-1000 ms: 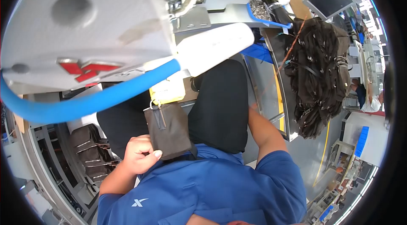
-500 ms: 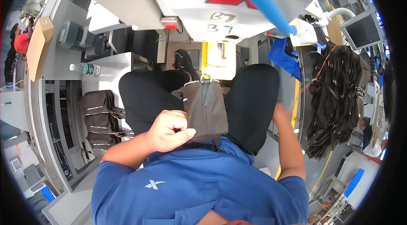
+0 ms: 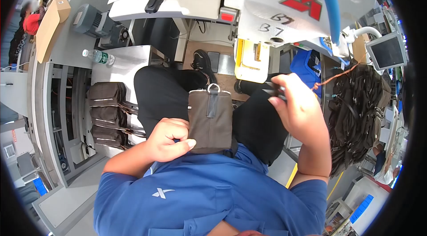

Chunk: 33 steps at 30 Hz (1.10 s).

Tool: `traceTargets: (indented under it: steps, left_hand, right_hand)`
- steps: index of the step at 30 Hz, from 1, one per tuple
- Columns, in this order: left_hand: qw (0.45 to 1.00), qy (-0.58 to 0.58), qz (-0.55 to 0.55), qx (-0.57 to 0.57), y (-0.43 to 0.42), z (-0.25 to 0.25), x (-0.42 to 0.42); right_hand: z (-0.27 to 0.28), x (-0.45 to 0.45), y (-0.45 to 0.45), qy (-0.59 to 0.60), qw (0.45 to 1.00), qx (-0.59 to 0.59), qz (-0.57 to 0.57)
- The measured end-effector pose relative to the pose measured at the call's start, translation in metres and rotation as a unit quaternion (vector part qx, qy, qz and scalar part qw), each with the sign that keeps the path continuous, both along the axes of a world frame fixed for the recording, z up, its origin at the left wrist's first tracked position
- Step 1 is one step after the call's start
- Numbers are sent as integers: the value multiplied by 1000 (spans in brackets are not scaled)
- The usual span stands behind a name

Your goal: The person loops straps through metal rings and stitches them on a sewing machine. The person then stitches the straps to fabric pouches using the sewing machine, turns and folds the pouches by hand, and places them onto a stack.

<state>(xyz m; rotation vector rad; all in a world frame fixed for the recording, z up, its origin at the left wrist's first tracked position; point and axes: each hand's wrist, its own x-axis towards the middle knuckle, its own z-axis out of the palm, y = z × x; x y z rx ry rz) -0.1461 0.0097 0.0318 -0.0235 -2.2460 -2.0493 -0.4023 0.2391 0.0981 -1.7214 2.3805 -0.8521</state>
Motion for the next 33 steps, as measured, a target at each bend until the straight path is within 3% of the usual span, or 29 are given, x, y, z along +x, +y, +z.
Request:
traceTargets:
  steps: [4,8,14,17,22,23,25,27,29,31,33]
  left_hand:
    - [1000,21,-11,-7,7,2,-4]
    - [999,39,-25,-8,9,2,-8]
    - [998,56,-31,4,7,0,-10]
    - [997,63,-49,17,8,1,-10]
    - [993,93,-72,8,8,-6,-13]
    - [993,89,-72,12,6,-8,-13]
    - [995,75,-65,14,6,-11,-13]
    - [994,73,-76,19,8,-12,-15]
    - [993,76,-92,15,9,-11,-19]
    - [990,84,-113,4,13,-7,-26]
    - [987,93,-130,1,19,-6,-31]
  right_hand:
    - [12,5,-30,161,985,-38,44]
    - [-1,7,-41,244,967,8,72]
    - [-5,10,-50,254,964,36,71]
    - [-15,6,-51,213,974,-5,83]
    - [-17,-4,-23,82,985,-133,-73]
    - [-17,-3,-10,-28,979,-102,-176]
    - [-48,-33,8,-103,947,-151,-266]
    - [-94,-85,36,-189,925,-163,-286]
    - [-100,-122,43,-240,878,-75,-408]
    - [-94,-146,36,-216,856,33,-468]
    - [-162,-224,60,38,912,-7,-407]
